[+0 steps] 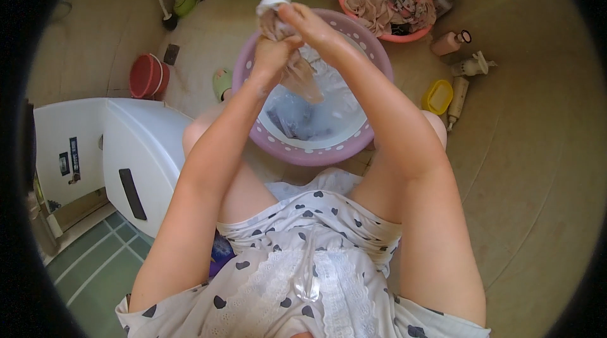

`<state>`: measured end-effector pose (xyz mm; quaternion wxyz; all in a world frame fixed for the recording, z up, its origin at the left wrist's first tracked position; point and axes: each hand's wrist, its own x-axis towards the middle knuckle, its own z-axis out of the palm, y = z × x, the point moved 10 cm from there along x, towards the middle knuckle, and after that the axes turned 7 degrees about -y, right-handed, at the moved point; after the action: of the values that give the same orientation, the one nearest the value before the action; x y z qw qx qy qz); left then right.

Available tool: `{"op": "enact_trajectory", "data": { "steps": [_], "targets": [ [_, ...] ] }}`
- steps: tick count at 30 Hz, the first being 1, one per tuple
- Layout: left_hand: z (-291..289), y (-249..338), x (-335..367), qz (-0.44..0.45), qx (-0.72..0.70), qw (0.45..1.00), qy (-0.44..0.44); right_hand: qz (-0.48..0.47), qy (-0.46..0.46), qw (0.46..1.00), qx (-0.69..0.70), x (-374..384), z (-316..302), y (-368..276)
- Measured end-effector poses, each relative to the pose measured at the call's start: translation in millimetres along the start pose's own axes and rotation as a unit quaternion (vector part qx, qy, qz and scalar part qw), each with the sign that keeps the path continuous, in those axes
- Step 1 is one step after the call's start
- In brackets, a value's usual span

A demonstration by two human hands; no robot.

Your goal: The person hand-washes laundry in a washbasin by rubbing a bar of soap onto garments, scrubbing them by hand, and wringing them out.

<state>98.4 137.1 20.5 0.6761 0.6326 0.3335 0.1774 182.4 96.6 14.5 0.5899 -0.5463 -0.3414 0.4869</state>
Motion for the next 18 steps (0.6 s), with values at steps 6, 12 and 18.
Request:
{"op": "enact_trajectory", "data": {
  "steps": [6, 12, 18],
  "targets": [
    [-4.6, -4.9, 17.0, -0.024, -0.328, 0.944, -0.041, 0.007, -0.182, 0.962, -0.204, -38.7, 46.8, -14.9],
    [5.1, 33.2, 12.0, 0.013, -0.483, 0.87, -0.098, 0.096, -0.088, 0.984, -0.121, -39.6, 28.7, 12.3],
    [-12.0, 37.5, 16.6, 0.04, -0.499, 0.862, -0.08, 0.029, 0.002, 0.997, 0.072, -30.0, 0.8, 26.0]
  ]
}}
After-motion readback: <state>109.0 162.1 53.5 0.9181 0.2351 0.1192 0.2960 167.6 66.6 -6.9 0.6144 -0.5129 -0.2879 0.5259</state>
